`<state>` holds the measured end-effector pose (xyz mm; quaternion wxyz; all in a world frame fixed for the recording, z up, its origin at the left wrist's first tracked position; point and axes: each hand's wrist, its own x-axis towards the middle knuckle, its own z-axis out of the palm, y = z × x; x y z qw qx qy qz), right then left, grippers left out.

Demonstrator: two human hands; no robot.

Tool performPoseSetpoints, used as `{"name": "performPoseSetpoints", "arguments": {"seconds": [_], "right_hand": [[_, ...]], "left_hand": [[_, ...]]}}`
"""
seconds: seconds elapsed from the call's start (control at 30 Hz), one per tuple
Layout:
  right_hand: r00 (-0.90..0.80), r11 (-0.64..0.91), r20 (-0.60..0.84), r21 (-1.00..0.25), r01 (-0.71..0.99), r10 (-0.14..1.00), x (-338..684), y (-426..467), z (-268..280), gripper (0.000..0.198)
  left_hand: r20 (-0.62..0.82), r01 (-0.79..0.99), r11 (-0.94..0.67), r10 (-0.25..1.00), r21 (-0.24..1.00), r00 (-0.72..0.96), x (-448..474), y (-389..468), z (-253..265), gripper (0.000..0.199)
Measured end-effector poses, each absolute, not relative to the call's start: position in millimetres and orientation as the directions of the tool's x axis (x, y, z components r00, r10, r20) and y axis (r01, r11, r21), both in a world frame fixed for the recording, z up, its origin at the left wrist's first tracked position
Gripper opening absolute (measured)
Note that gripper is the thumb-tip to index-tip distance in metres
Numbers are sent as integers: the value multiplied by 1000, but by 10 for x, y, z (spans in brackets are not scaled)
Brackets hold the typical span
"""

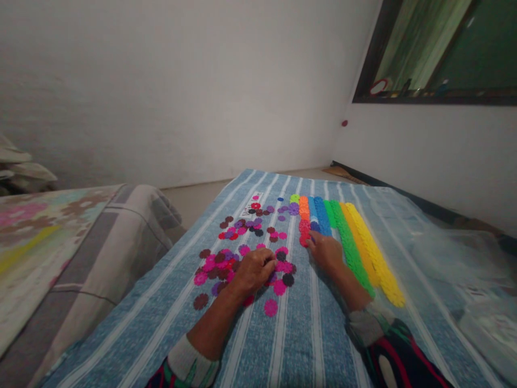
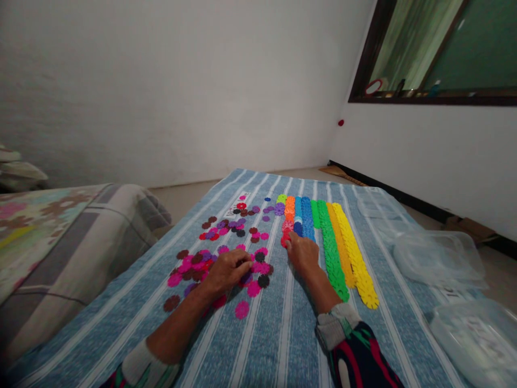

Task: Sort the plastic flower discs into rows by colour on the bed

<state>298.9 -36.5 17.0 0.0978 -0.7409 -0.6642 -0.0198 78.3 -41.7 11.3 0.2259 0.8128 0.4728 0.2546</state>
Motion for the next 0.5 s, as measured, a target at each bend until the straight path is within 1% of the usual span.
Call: {"name": "performPoseSetpoints", "arguments": {"seconds": [0.07, 0.17, 0.3, 0.37, 0.43, 0.5], "right_hand": [[101, -80, 160, -134, 988, 982, 2996, -544, 159, 29], [-24, 50, 162, -155, 987, 987, 2984, -900, 74, 27], [-186, 218, 171, -187, 958, 967, 2918, -1274, -121, 27], [-207, 242, 181, -200, 949, 962, 2888, -1343, -198, 25], [-203, 245, 194, -228, 942, 960, 2878, -1346, -236, 24], [-204, 256, 208, -269, 928, 957, 2887, -1321, -241, 23]], "left_hand": [[188, 656, -441, 888, 612, 420, 801, -424, 126, 17], [158, 675, -408, 902, 614, 401, 902, -421, 177, 16], [87, 764, -359, 924, 536, 373, 1203, -307, 250, 14], [52, 817, -312, 943, 484, 329, 1395, -200, 261, 19], [3, 853, -247, 961, 459, 277, 1579, -90, 252, 26], [-48, 881, -172, 975, 441, 215, 1733, -10, 231, 28]]}}
